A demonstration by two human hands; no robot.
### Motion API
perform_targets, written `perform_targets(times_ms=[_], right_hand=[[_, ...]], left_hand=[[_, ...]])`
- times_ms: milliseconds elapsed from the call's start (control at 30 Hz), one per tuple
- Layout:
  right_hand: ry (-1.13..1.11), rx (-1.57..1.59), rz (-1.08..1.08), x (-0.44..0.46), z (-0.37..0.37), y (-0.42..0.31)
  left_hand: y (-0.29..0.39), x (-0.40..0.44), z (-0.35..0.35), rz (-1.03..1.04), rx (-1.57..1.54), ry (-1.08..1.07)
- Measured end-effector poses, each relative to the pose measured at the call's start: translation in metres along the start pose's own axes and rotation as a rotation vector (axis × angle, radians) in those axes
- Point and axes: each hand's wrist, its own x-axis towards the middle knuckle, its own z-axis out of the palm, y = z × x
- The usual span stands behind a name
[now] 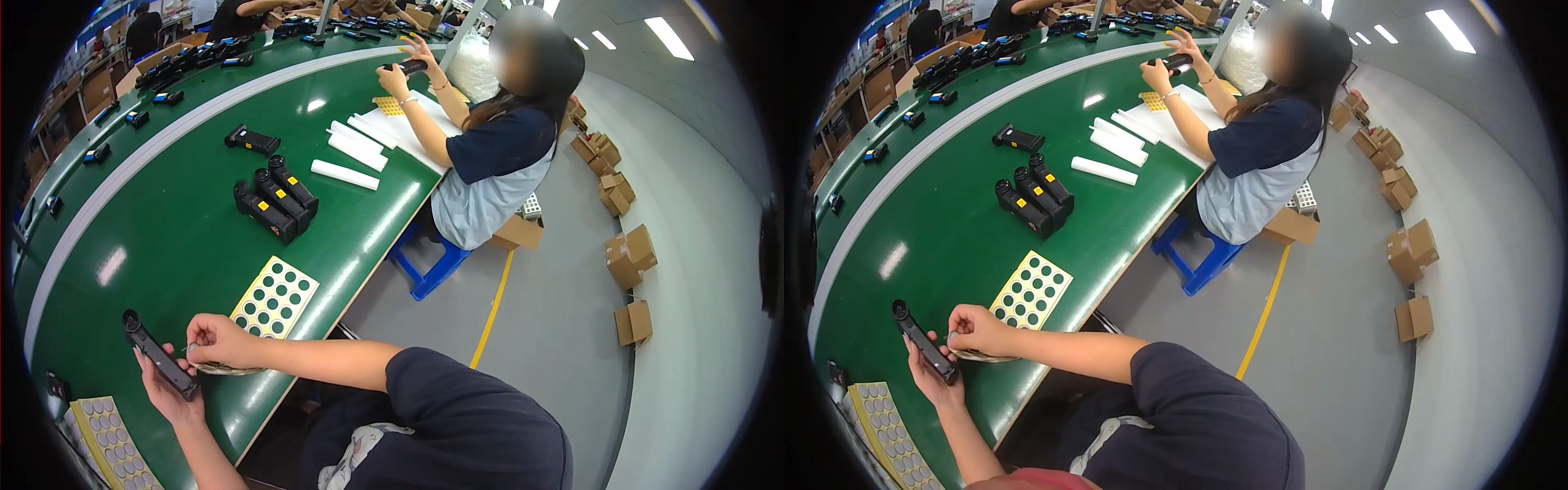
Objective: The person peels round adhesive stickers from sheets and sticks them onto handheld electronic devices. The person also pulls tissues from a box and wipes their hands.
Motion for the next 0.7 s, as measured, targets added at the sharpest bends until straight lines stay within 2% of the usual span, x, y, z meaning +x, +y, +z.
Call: perform_targets(times_ms=[100, 167, 200, 233, 267, 367, 433, 500, 567, 600, 633, 700], right_hand=[[0.117, 0.148, -0.029, -0.002, 0.001, 0.0], [0.181, 0.116, -0.047, -0.001, -0.001, -0.007], [0.242, -0.229, -0.193, -0.005, 0.001, -0.018], [0.3, -0.575, -0.338, -0.009, 0.005, -0.018], [0.285, -0.659, -0.47, -0.004, 0.004, -0.006], [0.183, -0.561, -0.36, -0.008, 0.01, -0.003], [0.175, -0.57, -0.396, -0.008, 0.007, -0.001], [0.175, -0.538, -0.295, -0.008, 0.003, -0.001], [0.175, -0.512, -0.278, -0.009, 0.003, -0.004], [0.189, -0.495, -0.239, -0.009, 0.003, -0.004], [0.207, -0.482, -0.202, -0.008, 0.002, -0.004], [0.218, -0.476, -0.206, -0.004, -0.001, -0.003]], left_hand=[[0.01, 0.001, 0.009, 0.01, 0.042, 0.073], [0.015, 0.002, 0.015, 0.076, 0.276, 0.213], [0.016, 0.011, -0.003, 0.021, 0.31, 0.18], [0.007, 0.021, -0.01, 0.102, 0.369, 0.186], [-0.003, 0.023, -0.015, 0.103, 0.349, 0.207], [-0.007, 0.022, -0.014, 0.052, 0.318, 0.219], [-0.006, 0.021, -0.019, 0.073, 0.597, 0.14], [-0.006, 0.022, -0.026, 0.036, 0.712, 0.079], [-0.005, 0.015, -0.023, 0.115, 1.036, 0.14], [-0.011, 0.011, -0.019, 0.282, 1.136, 0.127], [-0.01, 0.011, -0.019, 0.29, 1.133, 0.128], [-0.016, 0.005, -0.016, 0.448, 1.313, 0.064]])
